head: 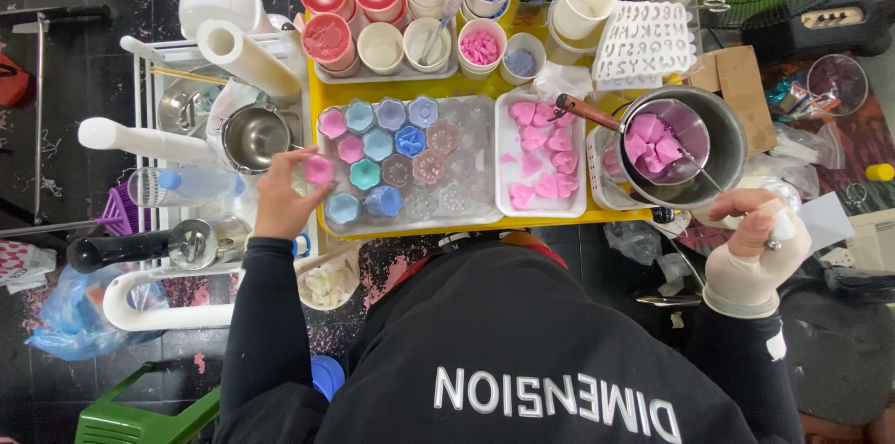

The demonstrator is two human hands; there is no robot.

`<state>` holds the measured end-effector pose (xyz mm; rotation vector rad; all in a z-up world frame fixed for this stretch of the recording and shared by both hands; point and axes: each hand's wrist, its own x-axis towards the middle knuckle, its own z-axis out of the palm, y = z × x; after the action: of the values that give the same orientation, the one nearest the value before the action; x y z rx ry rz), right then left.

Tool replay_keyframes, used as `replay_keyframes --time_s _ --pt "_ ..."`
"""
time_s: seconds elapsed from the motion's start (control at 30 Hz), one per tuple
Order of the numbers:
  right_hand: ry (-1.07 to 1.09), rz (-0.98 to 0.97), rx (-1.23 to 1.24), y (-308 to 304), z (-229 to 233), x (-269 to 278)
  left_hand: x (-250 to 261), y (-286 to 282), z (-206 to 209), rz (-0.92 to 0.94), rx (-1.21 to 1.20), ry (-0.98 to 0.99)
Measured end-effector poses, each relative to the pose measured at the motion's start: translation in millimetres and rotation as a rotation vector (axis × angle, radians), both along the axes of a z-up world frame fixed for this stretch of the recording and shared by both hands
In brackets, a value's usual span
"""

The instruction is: Assembling decorative wax elements by threading pink wax pieces onto a metal stick for a candle.

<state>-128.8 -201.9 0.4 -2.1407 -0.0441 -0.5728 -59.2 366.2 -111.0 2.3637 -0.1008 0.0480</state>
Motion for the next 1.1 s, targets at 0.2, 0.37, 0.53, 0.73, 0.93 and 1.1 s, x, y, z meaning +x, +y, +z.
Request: replay_keyframes --time_s 0.2,0.37,0.53,0.73,0.93,1.1 --pt "-0.033 -0.033 0.060 -10 -7 -1 -8 -11 8 0.070 -0.554 -0.088" --pt "-0.033 -0.008 0.166 -30 -17 6 -1 -91 81 -0.146 -0.987 0.063" --pt "-0.031 0.021 0.184 -40 -11 11 6 -175 105 -0.330 -1.022 0.337" --pt "0.009 0.066 0.332 -46 1 7 18 -265 93 -0.536 -0.951 0.351" --pt "-0.002 0.163 0.498 -75 -3 1 23 -315 95 -0.627 -0.970 0.370" --pt "-0.162 0.365 0.743 -111 -22 2 25 -337 98 -0.682 -1.109 0.393"
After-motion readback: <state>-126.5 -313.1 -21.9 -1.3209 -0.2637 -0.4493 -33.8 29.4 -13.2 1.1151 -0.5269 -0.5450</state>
